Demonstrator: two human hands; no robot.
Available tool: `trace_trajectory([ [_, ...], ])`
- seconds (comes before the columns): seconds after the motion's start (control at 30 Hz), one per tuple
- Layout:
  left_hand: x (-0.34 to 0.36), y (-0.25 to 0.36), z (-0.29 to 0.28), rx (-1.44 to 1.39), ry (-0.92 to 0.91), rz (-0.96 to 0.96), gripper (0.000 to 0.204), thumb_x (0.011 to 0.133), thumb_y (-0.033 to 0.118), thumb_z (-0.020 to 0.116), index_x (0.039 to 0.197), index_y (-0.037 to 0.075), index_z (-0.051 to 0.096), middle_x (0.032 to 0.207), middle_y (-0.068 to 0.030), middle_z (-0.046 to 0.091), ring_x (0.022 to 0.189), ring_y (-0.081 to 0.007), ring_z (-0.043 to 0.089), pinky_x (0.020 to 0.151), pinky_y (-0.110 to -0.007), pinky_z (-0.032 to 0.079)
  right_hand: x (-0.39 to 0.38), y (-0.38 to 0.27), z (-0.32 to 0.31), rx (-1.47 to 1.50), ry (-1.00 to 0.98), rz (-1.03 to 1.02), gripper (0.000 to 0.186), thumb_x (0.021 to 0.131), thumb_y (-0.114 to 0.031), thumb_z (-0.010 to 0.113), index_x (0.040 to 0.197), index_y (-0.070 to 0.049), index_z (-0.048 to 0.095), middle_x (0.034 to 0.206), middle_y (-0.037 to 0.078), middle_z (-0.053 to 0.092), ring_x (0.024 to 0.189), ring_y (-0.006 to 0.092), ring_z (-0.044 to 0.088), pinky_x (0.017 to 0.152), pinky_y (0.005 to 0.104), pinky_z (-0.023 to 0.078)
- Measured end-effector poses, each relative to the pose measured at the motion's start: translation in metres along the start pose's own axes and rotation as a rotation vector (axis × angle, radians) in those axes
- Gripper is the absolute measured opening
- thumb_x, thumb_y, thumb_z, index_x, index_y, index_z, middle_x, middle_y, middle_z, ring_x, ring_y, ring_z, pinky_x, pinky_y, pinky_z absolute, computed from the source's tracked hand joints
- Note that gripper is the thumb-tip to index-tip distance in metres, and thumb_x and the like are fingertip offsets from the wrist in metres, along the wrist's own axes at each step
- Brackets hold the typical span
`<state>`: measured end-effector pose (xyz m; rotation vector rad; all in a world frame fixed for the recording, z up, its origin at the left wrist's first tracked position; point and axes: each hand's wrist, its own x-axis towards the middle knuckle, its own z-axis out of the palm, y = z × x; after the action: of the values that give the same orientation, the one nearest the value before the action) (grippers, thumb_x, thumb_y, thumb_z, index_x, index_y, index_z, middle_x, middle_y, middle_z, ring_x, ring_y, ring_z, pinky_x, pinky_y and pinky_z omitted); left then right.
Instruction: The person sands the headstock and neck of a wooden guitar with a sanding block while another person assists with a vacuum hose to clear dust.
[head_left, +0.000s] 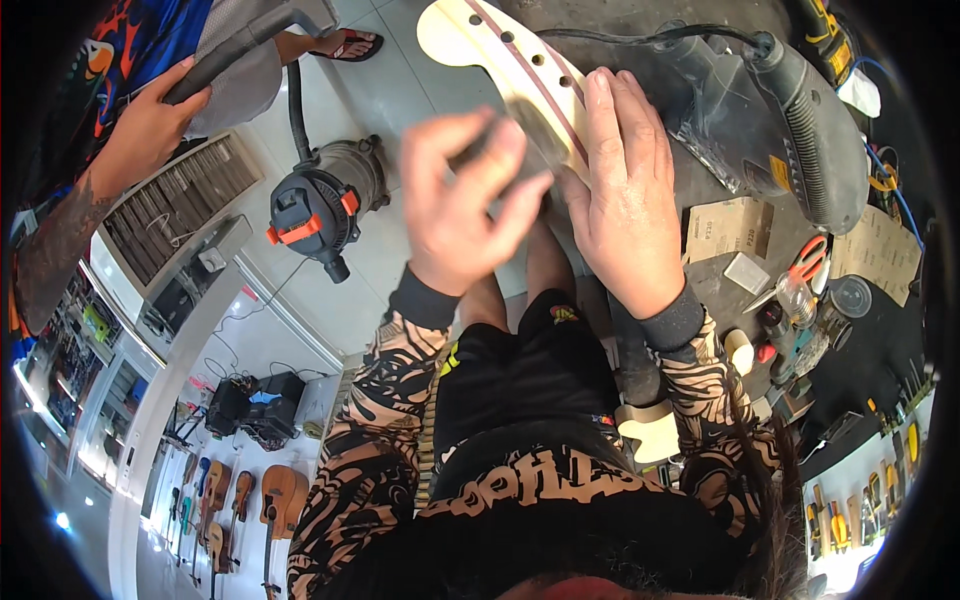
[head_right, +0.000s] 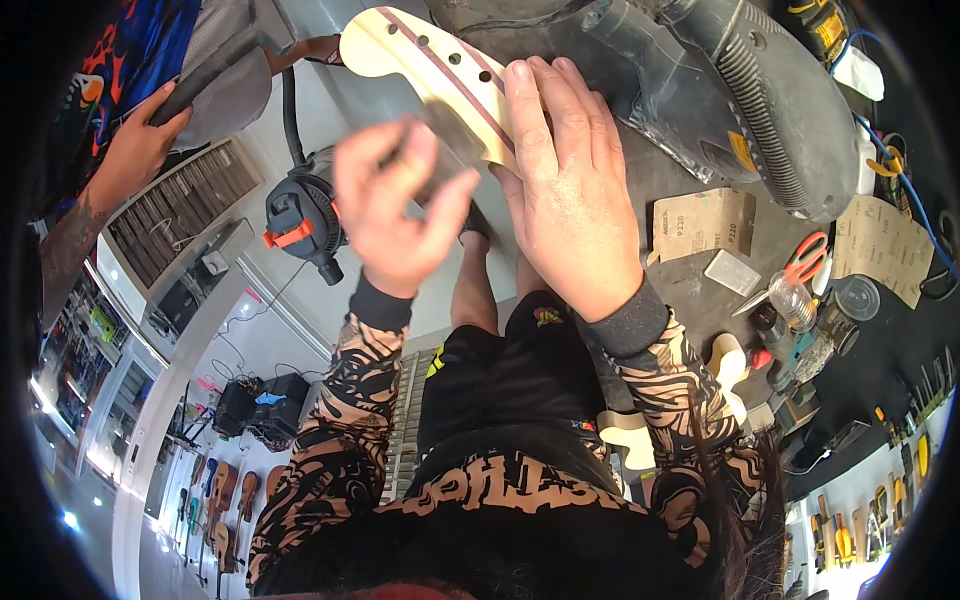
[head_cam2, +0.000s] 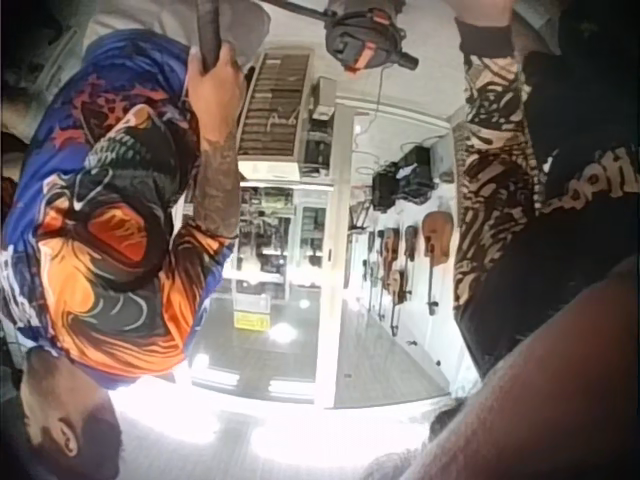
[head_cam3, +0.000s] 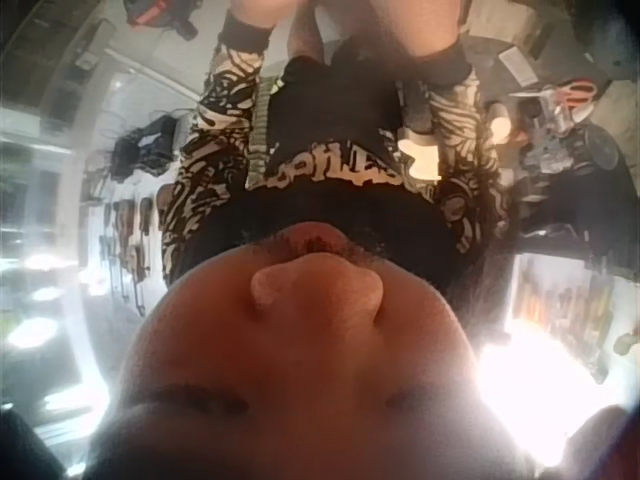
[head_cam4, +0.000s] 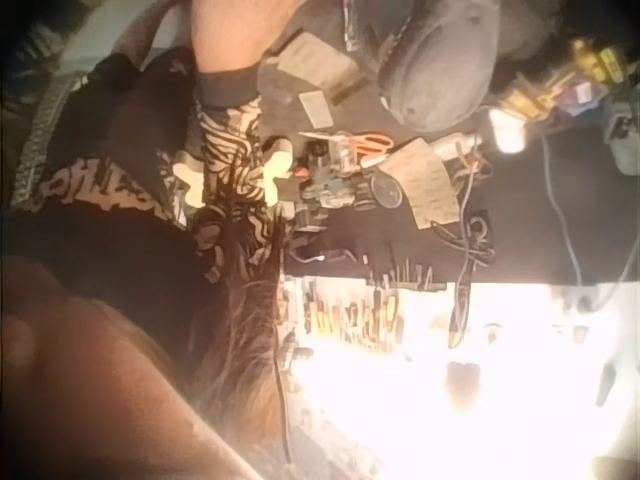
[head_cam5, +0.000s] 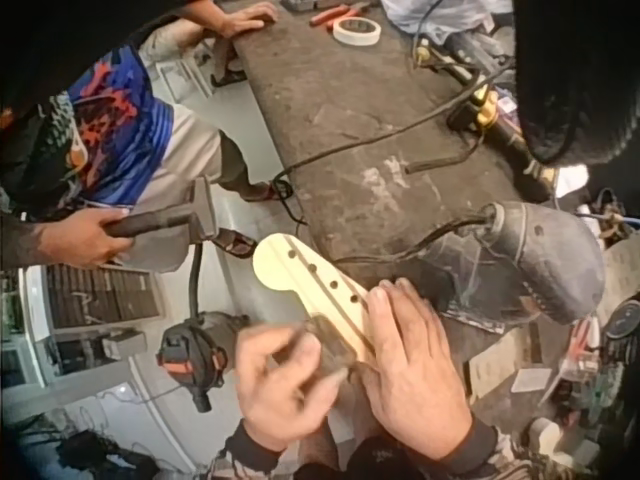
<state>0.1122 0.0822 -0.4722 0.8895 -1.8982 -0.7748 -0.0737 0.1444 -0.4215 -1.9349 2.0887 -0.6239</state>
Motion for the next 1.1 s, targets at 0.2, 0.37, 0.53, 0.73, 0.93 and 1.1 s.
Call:
trace_trajectory([
  [0.2,-0.003,0.007,-0.008,0.015,-0.083,0.043,0.06,0.076,0.013,0.097,0.133,0.013,0.081,0.133,-0.0182,0.07,0.116,-0.0388,0.068,0.097,-0.051,0.057,-0.002,0.002,-0.001,0.069,-0.009,-0.002,0.102,0.082,0.004,0.082,0.173,-0.005,0.036,0.16,0.023,0.051,0.152,0.0517,0.049,0.127,0.0618,0.041],
  [0.37,0.029,-0.023,-0.026,0.059,-0.133,0.185,0.063,0.078,0.009,0.09,0.139,0.016,0.08,0.142,-0.0165,0.07,0.119,-0.0411,0.067,0.101,-0.052,0.056,0.002,0.0,-0.001,0.083,-0.02,0.003,0.104,0.081,0.005,0.083,0.173,-0.005,0.035,0.16,0.023,0.051,0.153,0.0522,0.048,0.126,0.0635,0.041],
  [0.53,0.016,-0.002,-0.024,-0.016,-0.236,0.174,0.063,0.078,0.004,0.088,0.139,0.017,0.08,0.14,-0.0156,0.07,0.118,-0.0402,0.067,0.1,-0.05,0.055,-0.001,0.003,0.0,0.077,-0.018,0.002,0.106,0.08,0.005,0.083,0.173,-0.005,0.034,0.161,0.023,0.05,0.154,0.053,0.047,0.127,0.0638,0.041],
  [0.73,0.042,-0.014,-0.026,0.046,-0.187,0.2,0.063,0.078,0.004,0.088,0.139,0.017,0.08,0.138,-0.014,0.07,0.115,-0.0392,0.067,0.1,-0.05,0.056,0.003,-0.003,-0.005,0.1,-0.044,0.037,0.104,0.081,0.004,0.083,0.173,-0.003,0.033,0.16,0.024,0.049,0.154,0.054,0.046,0.127,0.0654,0.04],
  [0.93,0.043,-0.014,-0.023,0.062,-0.163,0.188,0.055,0.083,0.009,0.09,0.137,0.01,0.079,0.134,-0.0183,0.071,0.115,-0.0383,0.067,0.096,-0.047,0.056,0.0,0.0,-0.003,0.086,-0.05,0.026,0.106,0.081,0.002,0.085,0.173,-0.002,0.033,0.161,0.025,0.048,0.154,0.0542,0.045,0.128,0.0657,0.038],
  [1.1,0.032,-0.015,-0.004,0.11,0.014,0.087,0.058,0.082,0.012,0.092,0.139,0.015,0.08,0.132,-0.0154,0.068,0.11,-0.0365,0.065,0.094,-0.046,0.056,0.001,-0.002,-0.003,0.097,-0.051,0.036,0.106,0.082,0.001,0.086,0.174,-0.002,0.032,0.162,0.025,0.047,0.155,0.0536,0.044,0.128,0.0656,0.037],
])
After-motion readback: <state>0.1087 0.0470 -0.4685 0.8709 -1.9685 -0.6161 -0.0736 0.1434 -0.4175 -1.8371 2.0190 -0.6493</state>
